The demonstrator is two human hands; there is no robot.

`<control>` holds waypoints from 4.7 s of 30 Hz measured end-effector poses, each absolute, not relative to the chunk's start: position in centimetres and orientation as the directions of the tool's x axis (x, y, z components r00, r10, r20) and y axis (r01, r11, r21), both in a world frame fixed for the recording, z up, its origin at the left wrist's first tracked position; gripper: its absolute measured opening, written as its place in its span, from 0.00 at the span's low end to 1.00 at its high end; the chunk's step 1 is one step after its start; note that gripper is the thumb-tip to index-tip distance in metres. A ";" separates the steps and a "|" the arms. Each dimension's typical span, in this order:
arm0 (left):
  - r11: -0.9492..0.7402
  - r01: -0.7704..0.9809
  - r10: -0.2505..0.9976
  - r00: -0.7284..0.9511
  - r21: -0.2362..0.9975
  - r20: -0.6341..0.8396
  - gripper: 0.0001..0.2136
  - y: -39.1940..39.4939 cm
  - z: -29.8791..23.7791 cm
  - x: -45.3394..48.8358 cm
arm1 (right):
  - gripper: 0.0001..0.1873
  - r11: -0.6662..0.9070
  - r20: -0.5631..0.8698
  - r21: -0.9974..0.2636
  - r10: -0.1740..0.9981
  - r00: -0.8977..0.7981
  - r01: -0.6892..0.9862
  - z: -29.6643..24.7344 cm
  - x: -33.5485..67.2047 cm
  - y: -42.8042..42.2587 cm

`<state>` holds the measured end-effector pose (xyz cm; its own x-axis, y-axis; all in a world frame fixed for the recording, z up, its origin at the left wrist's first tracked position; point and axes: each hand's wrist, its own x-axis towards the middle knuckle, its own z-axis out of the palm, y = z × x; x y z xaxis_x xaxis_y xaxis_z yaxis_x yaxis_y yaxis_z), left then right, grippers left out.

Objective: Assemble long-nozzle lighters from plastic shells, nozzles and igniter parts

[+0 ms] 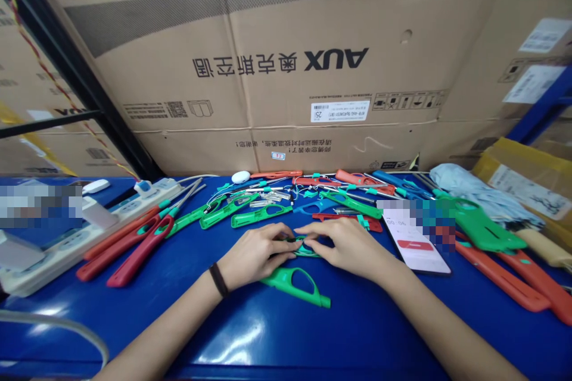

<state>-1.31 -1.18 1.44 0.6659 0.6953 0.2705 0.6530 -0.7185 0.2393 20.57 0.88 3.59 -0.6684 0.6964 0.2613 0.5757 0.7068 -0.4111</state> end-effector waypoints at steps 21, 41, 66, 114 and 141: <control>-0.710 0.670 0.703 0.662 0.216 0.259 0.12 -1.2 1.3 -1.6 | 0.10 0.724 0.513 -0.420 0.687 -0.515 0.547 3.7 20.6 1.0; -0.583 0.754 0.811 0.566 0.302 0.151 0.19 -5.9 4.6 -3.9 | 0.10 0.684 0.009 -0.591 0.535 -0.845 0.427 3.3 19.9 -0.4; -0.330 0.675 0.903 0.429 0.660 0.013 0.08 -8.8 2.2 -3.6 | 0.06 0.599 0.062 -0.468 0.756 -0.652 0.650 4.8 24.3 0.4; -0.631 0.647 0.773 0.570 0.428 0.280 0.15 -0.2 2.9 -4.2 | 0.07 0.651 0.322 -0.468 0.755 -0.571 0.597 3.1 22.6 0.2; -0.543 0.731 0.834 0.529 0.414 0.159 0.15 -0.2 2.9 -5.9 | 0.05 0.644 0.257 -0.433 0.759 -0.598 0.631 1.9 21.5 -0.3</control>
